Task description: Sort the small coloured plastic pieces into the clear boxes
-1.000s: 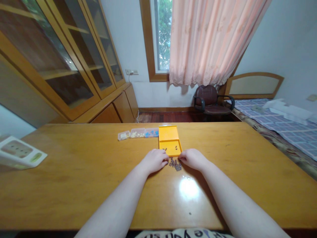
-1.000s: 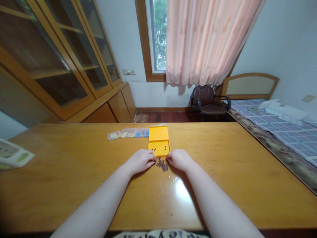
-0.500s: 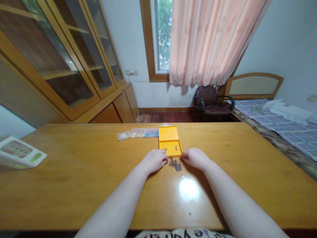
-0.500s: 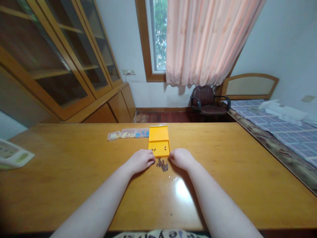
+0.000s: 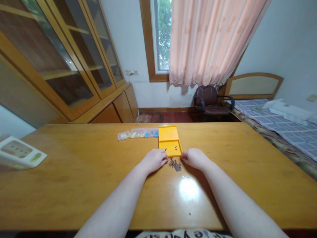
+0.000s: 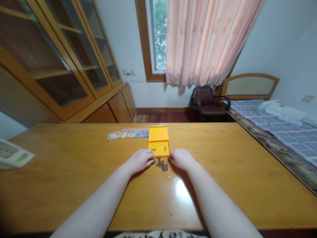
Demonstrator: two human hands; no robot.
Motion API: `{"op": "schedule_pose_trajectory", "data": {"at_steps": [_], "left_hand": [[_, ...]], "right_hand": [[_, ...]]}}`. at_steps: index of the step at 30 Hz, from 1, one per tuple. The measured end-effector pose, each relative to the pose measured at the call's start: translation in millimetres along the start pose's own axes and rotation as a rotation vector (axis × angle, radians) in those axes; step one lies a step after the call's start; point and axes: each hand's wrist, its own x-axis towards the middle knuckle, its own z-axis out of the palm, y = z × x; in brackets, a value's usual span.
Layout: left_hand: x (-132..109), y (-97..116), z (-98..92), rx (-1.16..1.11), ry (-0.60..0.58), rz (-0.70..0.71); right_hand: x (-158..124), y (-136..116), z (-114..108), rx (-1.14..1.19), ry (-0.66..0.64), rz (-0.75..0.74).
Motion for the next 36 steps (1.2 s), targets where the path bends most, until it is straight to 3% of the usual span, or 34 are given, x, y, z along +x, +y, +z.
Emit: {"op": "schedule_pose_trajectory", "data": {"at_steps": [6, 9, 15, 32, 36], "left_hand": [[2, -10, 6.1, -0.026, 0.214, -0.116], [2, -12, 8.1, -0.036, 0.263, -0.124], [0, -4, 9.4, -0.032, 0.149, 0.054], [-1, -1, 5.2, -0.05, 0.063, 0.034], [-1, -1, 3.3, -0.089, 0.064, 0.028]], "right_hand": [[1, -3, 1, -0.003, -0.002, -0.034], [0, -4, 0, 0.0, -0.005, -0.046], [0, -5, 0, -0.003, -0.009, -0.041], [0, -8, 5, 0.068, -0.036, -0.03], [-1, -7, 3, 0.113, 0.048, -0.043]]}}
